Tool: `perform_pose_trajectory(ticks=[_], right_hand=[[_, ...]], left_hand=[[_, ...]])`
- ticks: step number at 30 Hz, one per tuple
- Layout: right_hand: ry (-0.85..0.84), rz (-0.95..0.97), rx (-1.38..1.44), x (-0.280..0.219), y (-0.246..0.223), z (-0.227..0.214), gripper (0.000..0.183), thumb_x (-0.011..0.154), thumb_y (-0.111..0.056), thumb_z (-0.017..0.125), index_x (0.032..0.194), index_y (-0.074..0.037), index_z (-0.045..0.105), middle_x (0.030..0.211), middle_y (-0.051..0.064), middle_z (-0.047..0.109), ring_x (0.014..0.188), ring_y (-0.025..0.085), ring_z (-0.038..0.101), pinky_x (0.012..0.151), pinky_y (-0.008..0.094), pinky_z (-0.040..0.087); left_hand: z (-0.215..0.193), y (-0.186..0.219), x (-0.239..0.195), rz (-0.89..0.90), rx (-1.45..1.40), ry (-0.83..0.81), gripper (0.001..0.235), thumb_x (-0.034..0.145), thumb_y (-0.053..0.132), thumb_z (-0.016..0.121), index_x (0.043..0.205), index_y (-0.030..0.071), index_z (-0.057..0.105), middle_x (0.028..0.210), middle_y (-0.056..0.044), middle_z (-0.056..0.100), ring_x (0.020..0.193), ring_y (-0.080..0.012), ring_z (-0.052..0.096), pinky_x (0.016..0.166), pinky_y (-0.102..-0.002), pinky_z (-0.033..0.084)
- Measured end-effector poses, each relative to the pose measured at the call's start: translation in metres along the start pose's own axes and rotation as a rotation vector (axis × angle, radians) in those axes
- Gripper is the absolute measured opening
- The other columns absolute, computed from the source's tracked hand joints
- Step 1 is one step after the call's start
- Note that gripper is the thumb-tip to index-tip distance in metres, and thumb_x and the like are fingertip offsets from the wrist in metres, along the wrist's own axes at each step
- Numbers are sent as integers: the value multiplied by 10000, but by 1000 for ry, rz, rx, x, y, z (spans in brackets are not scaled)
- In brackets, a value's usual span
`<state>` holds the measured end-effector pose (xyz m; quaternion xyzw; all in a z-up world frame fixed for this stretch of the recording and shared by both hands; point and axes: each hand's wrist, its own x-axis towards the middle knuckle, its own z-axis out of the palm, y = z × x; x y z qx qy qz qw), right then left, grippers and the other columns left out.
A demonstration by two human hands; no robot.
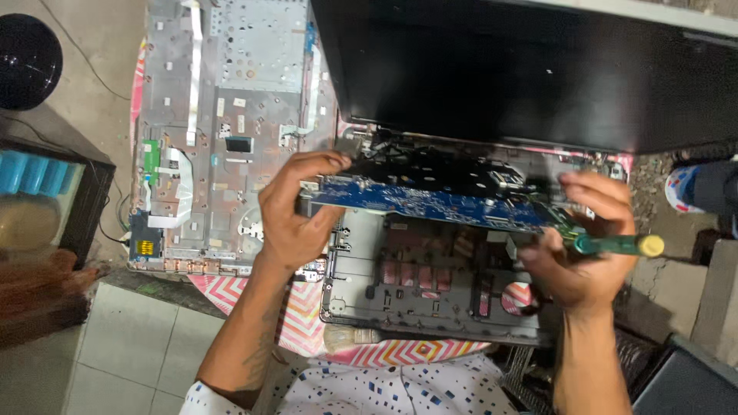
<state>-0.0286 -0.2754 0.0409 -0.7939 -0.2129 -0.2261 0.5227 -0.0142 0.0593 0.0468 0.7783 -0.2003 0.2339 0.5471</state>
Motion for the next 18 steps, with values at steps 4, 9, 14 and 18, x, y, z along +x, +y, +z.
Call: perform_pose_trajectory(ticks=[4,9,14,18], right_hand=[[-204,-34,-38,25,-19,11,428,818,-217,806,1172,-62,623,1276,203,625,1210,330,636,1077,441,530],[-144,32,208,23,-22,24,217,869,-133,722,1012,13,649,1050,195,705,1016,315,738,958,371,609],[-77,142,217,17,-26,25,287,918,-226,652,1010,46,647,1053,217,697,1024,336,736,799,341,638],[-80,105,89,24,-42,34,264,906,-203,693,987,44,648,1049,221,708,995,312,736,935,362,592]], left_hand=[[0,2,-1,19,-6,-11,236,935,86,674,1121,-26,581,1110,-187,672,1078,-322,677,1063,-456,549],[0,7,-12,-82,148,154,521,870,283,746,1229,22,473,1200,-167,549,1143,-306,568,1006,-417,525],[14,3,-54,-190,451,-125,359,935,361,610,1044,22,566,962,-118,587,888,-260,556,738,-375,459],[30,1,-51,-107,763,-491,558,980,541,532,1169,18,558,951,-192,606,851,-348,555,738,-438,465]])
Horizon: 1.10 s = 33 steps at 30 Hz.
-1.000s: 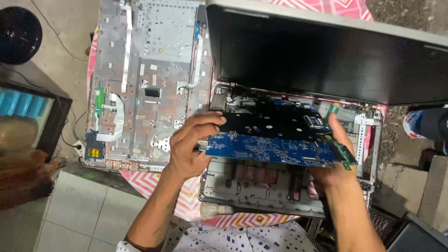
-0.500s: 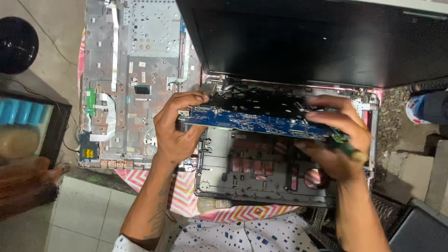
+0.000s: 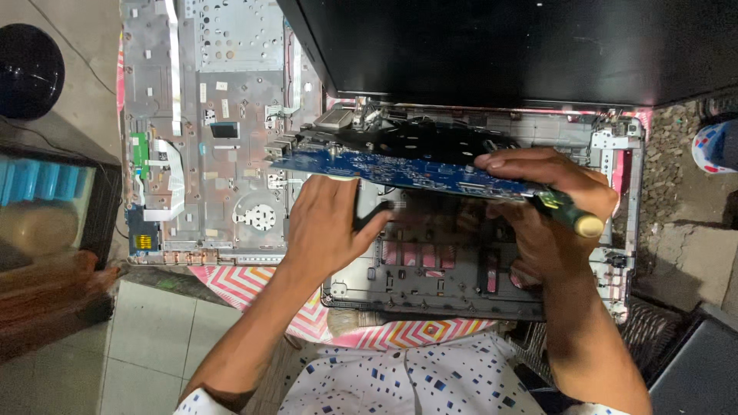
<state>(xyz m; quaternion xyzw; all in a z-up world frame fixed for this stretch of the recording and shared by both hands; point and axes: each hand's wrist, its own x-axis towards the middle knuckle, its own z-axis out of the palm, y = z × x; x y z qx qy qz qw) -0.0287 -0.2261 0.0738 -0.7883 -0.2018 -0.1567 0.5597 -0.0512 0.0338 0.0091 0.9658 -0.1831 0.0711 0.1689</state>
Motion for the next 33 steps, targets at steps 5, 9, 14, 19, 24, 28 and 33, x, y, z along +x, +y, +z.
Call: perform_pose_trajectory(ticks=[5,9,14,19,24,28,33], right_hand=[[0,-17,-11,1,-9,4,365,970,-285,580,1005,71,649,1035,239,704,988,342,738,907,393,603],[-16,-1,57,-1,-14,9,282,972,-206,594,1023,66,648,1063,230,699,1009,333,735,933,383,607],[-38,-40,53,0,-15,12,399,994,-313,513,984,59,656,1022,239,702,965,339,739,893,389,605],[-31,-70,20,2,-10,12,402,1011,-310,501,1002,67,640,1038,237,695,978,336,730,915,394,596],[-59,-36,27,4,-18,10,244,951,-170,628,1022,62,649,1057,232,703,1001,324,738,936,374,604],[-23,-80,80,3,-14,14,332,977,-271,561,1005,49,645,1013,222,702,944,327,748,871,380,634],[-107,-127,54,16,-31,15,264,908,-176,639,989,73,671,1013,248,696,951,335,742,895,396,619]], left_hand=[[21,-3,14,-30,91,-21,545,966,586,552,790,70,527,694,-160,565,719,-371,541,762,-468,420],[30,-8,17,-65,107,3,500,944,566,520,1021,94,667,648,-126,650,735,-413,649,822,-494,411],[34,-26,6,-138,50,-61,585,899,492,592,492,80,506,451,-96,528,500,-398,570,635,-508,417],[12,-9,20,-98,103,-157,570,936,481,526,518,95,575,455,-89,562,494,-362,570,755,-519,433],[28,-2,24,-134,132,-26,505,869,670,600,898,182,726,677,-71,667,706,-356,646,870,-485,352],[32,-15,17,-260,28,-107,386,777,550,643,659,186,702,628,-94,679,744,-430,662,574,-552,445],[19,-30,2,-133,-8,-13,470,838,531,652,654,128,495,594,-93,550,610,-374,586,492,-511,413]])
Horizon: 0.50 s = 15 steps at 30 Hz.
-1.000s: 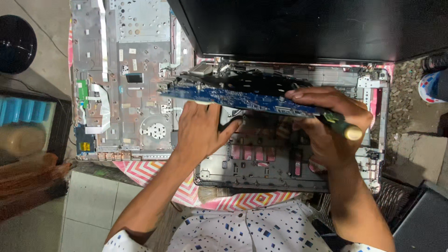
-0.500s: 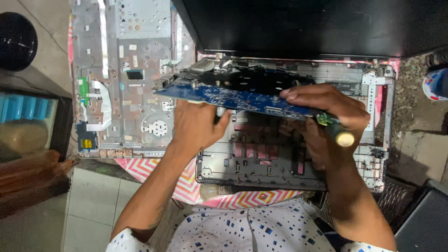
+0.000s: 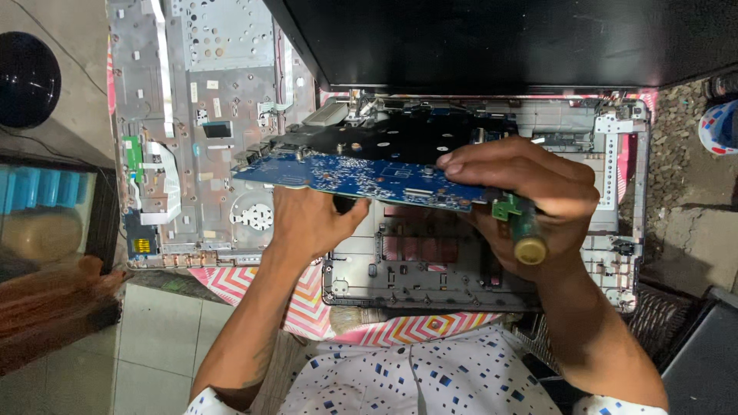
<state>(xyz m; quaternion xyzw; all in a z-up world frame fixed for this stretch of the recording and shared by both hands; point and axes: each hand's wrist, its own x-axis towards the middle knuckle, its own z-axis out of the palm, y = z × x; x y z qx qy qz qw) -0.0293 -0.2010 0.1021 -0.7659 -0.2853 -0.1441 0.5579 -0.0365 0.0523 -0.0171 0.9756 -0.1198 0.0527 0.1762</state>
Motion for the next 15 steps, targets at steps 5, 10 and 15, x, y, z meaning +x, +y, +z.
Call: perform_pose_trajectory(ticks=[5,10,15], right_hand=[[-36,-59,1,-2,3,1,259,893,-185,645,970,61,665,983,236,707,918,339,758,833,373,640],[-15,-42,-27,3,-12,4,299,873,-217,632,931,74,671,950,246,702,899,345,758,818,382,653],[-52,-77,-24,9,-15,7,342,901,-229,575,943,98,666,965,267,698,914,379,755,845,401,637]], left_hand=[[-13,-1,-4,19,-113,50,341,794,465,700,722,156,574,800,-72,662,871,-374,640,716,-527,445],[-25,17,0,-228,-237,-159,401,781,570,678,970,226,761,917,-45,769,954,-365,693,723,-500,523],[-14,22,-4,-77,-233,27,325,817,452,648,741,138,613,799,-118,696,763,-462,645,534,-551,449]])
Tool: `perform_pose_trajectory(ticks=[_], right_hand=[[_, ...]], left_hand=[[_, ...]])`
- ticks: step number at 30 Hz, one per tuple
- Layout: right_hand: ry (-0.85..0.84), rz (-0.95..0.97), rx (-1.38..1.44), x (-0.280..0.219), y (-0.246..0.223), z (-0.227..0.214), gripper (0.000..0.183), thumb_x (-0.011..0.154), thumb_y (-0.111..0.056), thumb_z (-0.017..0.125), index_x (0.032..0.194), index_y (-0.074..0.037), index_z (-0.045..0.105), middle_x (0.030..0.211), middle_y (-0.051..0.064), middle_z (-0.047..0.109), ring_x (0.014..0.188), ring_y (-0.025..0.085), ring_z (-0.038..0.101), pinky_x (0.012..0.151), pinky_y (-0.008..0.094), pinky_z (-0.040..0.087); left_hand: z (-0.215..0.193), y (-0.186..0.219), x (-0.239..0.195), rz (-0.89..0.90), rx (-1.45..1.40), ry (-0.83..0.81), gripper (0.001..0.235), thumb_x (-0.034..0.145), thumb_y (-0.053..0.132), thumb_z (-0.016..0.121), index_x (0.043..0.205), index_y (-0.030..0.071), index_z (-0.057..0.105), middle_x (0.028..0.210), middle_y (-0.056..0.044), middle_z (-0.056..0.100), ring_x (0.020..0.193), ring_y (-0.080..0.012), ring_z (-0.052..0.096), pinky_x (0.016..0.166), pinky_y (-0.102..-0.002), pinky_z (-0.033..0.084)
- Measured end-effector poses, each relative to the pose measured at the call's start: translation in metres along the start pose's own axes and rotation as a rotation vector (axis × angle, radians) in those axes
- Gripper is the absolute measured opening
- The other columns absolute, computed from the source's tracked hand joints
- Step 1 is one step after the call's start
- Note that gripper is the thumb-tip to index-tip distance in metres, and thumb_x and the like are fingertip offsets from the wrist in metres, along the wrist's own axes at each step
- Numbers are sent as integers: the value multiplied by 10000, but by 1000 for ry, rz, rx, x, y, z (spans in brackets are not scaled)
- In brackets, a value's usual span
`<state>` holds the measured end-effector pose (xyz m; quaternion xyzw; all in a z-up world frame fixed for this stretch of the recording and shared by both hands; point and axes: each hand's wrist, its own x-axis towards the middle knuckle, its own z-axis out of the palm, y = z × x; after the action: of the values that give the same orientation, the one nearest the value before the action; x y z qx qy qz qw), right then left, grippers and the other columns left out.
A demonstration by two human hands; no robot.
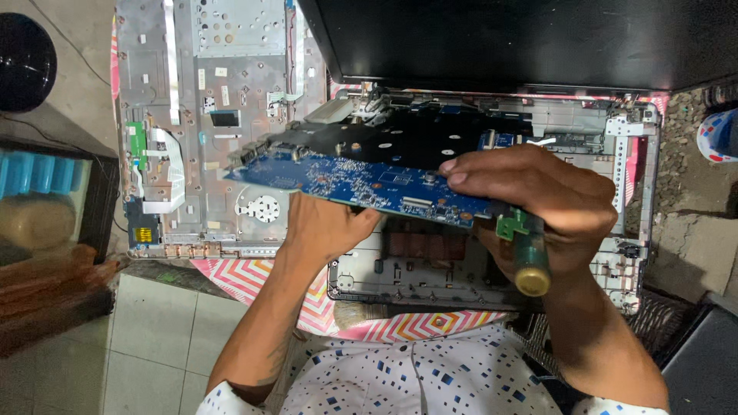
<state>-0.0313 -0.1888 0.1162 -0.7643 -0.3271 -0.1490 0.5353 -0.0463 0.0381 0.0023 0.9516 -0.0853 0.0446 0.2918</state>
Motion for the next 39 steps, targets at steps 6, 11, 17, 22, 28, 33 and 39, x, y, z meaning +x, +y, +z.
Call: perform_pose_trajectory(ticks=[6,11,17,22,28,33,39], right_hand=[[27,-96,77,-8,16,7,317,875,-217,618,908,95,667,903,249,704,849,362,758,756,362,642],[-1,-135,184,-15,40,3,263,857,-180,660,927,74,655,921,228,703,874,346,751,789,351,650],[62,-56,92,-11,34,3,268,880,-169,640,908,96,662,921,266,691,852,341,739,798,364,622],[60,-9,79,-13,30,0,283,897,-207,633,938,71,658,967,251,684,892,334,741,829,370,623],[22,-68,100,-9,32,1,257,902,-166,636,952,84,664,964,253,691,903,358,744,824,391,646],[10,-61,83,-12,31,3,306,923,-224,594,949,72,668,974,238,692,898,351,751,806,375,634],[79,-127,191,-23,45,7,249,872,-153,637,882,96,642,895,259,681,818,375,737,728,380,651]], left_hand=[[7,-2,-1,-70,48,-48,370,810,491,645,679,148,605,719,-97,671,707,-436,639,541,-534,449],[14,-1,-2,-135,93,-107,415,803,527,641,624,156,598,648,-79,648,657,-413,632,548,-519,448],[22,2,6,-202,152,-171,478,794,575,636,549,167,588,552,-55,617,591,-383,624,556,-499,447],[32,-4,1,-249,197,-243,528,788,611,632,494,176,580,481,-38,593,540,-360,617,563,-484,446],[-3,11,3,-49,137,80,616,815,646,653,1041,83,762,1024,-159,754,1003,-460,665,788,-550,512],[1,17,5,57,103,125,538,814,590,727,1040,102,741,1028,-131,739,1036,-405,656,875,-509,501],[10,23,3,69,100,-46,496,853,544,708,1039,84,718,1006,-141,707,991,-395,634,839,-490,480]])
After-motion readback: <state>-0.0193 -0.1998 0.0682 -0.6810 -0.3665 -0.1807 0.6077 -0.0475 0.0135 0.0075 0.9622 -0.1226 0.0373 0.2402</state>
